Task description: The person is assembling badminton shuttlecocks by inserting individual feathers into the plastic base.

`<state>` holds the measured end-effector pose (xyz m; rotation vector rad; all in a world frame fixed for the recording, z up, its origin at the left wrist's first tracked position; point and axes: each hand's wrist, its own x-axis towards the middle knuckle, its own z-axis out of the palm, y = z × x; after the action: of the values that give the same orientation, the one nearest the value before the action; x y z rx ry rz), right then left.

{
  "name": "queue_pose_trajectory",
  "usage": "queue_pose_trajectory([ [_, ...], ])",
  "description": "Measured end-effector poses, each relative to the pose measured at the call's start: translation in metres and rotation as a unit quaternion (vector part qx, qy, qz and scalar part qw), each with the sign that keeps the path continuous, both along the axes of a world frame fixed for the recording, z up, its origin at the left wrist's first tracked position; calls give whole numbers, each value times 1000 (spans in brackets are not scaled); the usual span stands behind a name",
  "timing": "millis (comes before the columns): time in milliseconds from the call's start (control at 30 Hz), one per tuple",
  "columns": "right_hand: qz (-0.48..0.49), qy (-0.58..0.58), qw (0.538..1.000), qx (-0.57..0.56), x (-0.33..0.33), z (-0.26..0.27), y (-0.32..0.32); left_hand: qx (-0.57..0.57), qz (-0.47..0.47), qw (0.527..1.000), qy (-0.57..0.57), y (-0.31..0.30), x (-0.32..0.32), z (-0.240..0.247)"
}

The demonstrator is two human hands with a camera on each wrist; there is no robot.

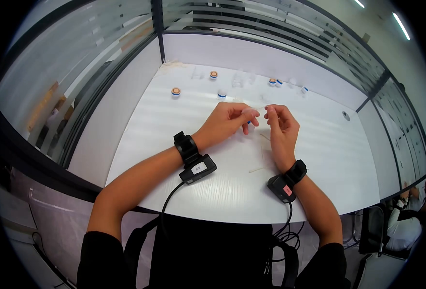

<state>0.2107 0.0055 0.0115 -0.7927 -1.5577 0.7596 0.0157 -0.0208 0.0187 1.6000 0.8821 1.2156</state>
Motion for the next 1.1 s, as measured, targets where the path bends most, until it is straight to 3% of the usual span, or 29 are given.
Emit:
queue_pose_trajectory([
  [233,19,-11,999,-24,1,-3,0,4,54,997,-49,1,1,0],
  [767,111,-21,993,-43,1,-2,-2,27,77,996,-36,4,-1,-3],
  [1100,66,-16,997,-38,0,0,-2,27,86,994,-65,3,0,-2],
])
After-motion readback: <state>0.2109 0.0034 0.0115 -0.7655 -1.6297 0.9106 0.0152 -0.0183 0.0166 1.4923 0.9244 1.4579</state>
